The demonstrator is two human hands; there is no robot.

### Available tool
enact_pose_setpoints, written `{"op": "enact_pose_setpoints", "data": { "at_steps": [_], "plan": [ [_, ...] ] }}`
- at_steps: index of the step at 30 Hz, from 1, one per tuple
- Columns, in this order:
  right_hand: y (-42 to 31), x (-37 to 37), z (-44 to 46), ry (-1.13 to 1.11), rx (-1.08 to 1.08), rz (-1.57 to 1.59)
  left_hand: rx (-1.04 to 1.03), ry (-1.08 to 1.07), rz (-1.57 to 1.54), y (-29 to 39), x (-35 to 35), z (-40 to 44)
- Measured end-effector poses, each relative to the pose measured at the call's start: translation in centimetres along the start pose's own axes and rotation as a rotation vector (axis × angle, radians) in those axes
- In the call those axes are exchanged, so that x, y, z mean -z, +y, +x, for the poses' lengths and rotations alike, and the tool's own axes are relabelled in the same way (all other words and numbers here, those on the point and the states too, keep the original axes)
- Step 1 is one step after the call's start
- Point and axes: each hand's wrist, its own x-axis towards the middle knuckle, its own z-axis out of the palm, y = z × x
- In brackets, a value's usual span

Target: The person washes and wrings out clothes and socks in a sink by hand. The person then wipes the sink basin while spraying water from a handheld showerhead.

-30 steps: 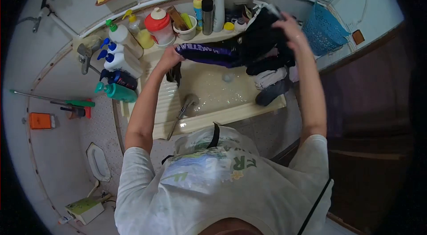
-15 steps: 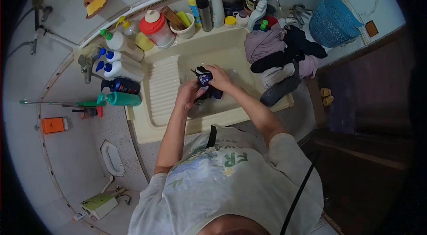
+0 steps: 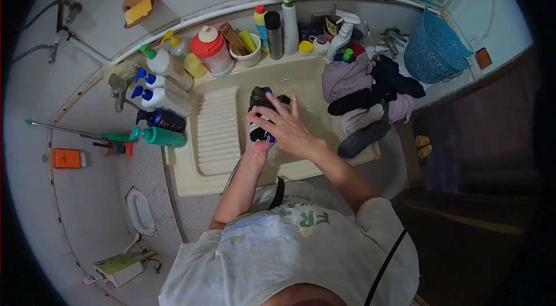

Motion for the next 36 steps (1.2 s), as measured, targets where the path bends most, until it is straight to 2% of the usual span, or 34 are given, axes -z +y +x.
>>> {"op": "enact_pose_setpoints", "data": {
  "at_steps": [1, 2, 3, 4, 6, 8, 10, 11, 14, 16, 17, 18, 19, 20, 21, 23, 24, 26, 27, 28, 33, 34, 36],
  "plan": [
    [-0.1, 1.2, -0.2, -0.004, -0.082, 0.016, -0.009, 0.025, -0.001, -0.1, -0.9, -0.1],
    [1.2, 1.6, -1.1, 0.115, -0.159, 0.332, 0.130, -0.022, -0.285, 0.4, -1.0, 0.3],
    [1.4, 0.9, -1.2, 0.124, -0.151, 0.319, 0.272, -0.075, -0.569, 0.9, -1.3, 0.8],
    [1.6, 0.0, -1.3, 0.165, -0.153, 0.380, 0.136, -0.036, -0.428, 0.7, -3.0, -0.1],
    [2.0, -2.5, -1.3, 0.238, -0.151, 0.500, 0.468, -0.139, -0.956, 0.4, -5.6, -1.4],
    [2.7, -5.3, -1.2, 0.311, -0.153, 0.628, 0.469, -0.327, -0.891, -0.5, -7.2, -1.8],
    [3.7, -7.9, -0.9, 0.375, -0.145, 0.756, 0.483, -0.229, -1.081, -0.7, -9.5, -2.8],
    [4.7, -9.2, -0.3, 0.367, -0.135, 0.748, 0.553, -0.378, -1.122, -0.8, -9.8, -2.8],
    [6.4, -12.9, 1.1, 0.647, 0.159, 1.362, 0.501, -0.354, -1.019, -0.4, -10.4, -3.8],
    [5.9, -9.1, 3.5, 0.537, -1.070, 2.158, 0.500, -0.260, -1.031, -0.7, -8.4, -4.0],
    [6.6, -8.9, 4.0, 0.525, -1.078, 2.157, 0.534, -0.193, -1.072, -0.8, -6.7, -3.8],
    [7.4, -8.9, 4.2, 0.572, -0.727, 1.437, 0.586, -0.066, -1.047, -0.1, -6.7, -4.6],
    [7.9, -9.1, 4.2, 0.547, -0.368, 0.727, 0.638, -0.069, -0.919, 0.0, -5.8, -5.3],
    [8.1, -10.1, 4.0, 0.528, -0.369, 0.728, 0.657, -0.090, -0.787, 0.3, -5.8, -5.7],
    [8.4, -11.1, 3.7, 0.489, -0.382, 0.829, 0.524, 0.045, -0.318, 0.6, -5.9, -6.0],
    [9.5, -12.4, 1.8, 0.412, -0.426, 1.034, 0.503, 0.143, 0.201, 1.4, -6.3, -5.9],
    [11.0, -12.7, 1.9, 0.378, -0.443, 1.134, 0.547, 0.151, 0.285, 2.0, -7.1, -5.7],
    [12.8, -13.7, 1.6, 0.307, -0.475, 1.334, 0.495, 0.211, 0.827, 1.4, -5.0, -3.1],
    [13.8, -14.3, 2.1, 0.274, -0.494, 1.434, 0.203, 0.083, 1.078, 0.1, -2.7, -1.8],
    [14.0, -15.5, 2.5, 0.242, -0.515, 1.533, 0.207, 0.090, 1.071, 0.3, -2.7, -1.7],
    [15.6, -19.1, 1.5, 0.108, -0.596, 1.999, 0.579, 0.178, 1.360, 2.1, -3.6, 0.5],
    [16.7, -19.8, 1.6, 0.089, -0.616, 2.094, 0.586, 0.295, 0.836, 1.8, -1.9, 0.8],
    [18.4, -19.2, -3.0, 0.034, -0.657, 2.283, 0.655, -0.056, -0.191, 1.6, 5.7, 4.3]
  ]
}}
